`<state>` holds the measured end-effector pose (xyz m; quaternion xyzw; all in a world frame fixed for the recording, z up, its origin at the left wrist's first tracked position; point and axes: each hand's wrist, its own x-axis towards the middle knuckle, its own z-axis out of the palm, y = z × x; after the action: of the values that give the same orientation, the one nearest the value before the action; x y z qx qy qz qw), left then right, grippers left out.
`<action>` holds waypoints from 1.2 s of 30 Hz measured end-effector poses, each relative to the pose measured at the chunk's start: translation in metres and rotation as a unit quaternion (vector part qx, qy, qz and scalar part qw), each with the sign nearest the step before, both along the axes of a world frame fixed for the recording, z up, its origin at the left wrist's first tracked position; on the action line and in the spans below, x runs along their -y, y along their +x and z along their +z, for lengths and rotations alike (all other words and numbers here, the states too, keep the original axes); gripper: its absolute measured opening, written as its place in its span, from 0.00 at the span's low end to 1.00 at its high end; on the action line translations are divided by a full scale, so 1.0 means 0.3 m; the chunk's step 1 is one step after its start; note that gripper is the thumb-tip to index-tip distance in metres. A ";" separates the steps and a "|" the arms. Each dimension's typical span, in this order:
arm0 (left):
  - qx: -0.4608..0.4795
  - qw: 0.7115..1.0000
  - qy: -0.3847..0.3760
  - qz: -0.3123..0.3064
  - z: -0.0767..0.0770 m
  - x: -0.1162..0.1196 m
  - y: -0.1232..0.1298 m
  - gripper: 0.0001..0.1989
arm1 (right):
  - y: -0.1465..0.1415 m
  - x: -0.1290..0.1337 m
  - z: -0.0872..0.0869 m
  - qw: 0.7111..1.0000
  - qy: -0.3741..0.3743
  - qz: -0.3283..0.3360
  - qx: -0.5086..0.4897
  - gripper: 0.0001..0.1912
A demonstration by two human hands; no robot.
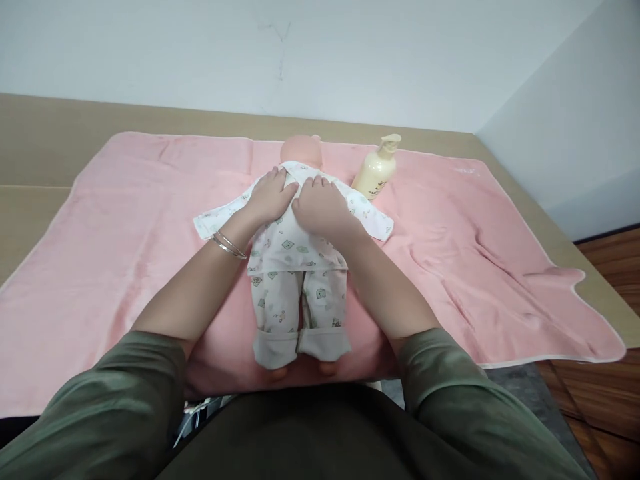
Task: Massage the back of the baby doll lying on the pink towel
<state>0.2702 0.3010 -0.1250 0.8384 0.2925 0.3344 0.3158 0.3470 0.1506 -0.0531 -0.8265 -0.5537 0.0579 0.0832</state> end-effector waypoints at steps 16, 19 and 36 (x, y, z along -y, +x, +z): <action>-0.191 0.975 0.098 0.061 0.094 0.219 -0.010 0.28 | 0.182 -0.070 -0.066 0.993 0.074 0.028 -0.087 0.36; -0.234 0.963 0.131 0.034 0.140 0.254 -0.021 0.27 | 0.181 -0.069 -0.054 0.993 0.071 0.026 -0.086 0.35; -0.277 0.940 0.200 -0.012 0.087 0.236 -0.027 0.31 | 0.155 -0.088 -0.047 0.998 0.038 -0.003 -0.046 0.32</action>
<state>0.2620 0.2303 -0.0990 0.9470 0.2857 0.1369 0.0522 0.3936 0.1771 -0.0671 -0.8209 -0.5485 0.0745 0.1404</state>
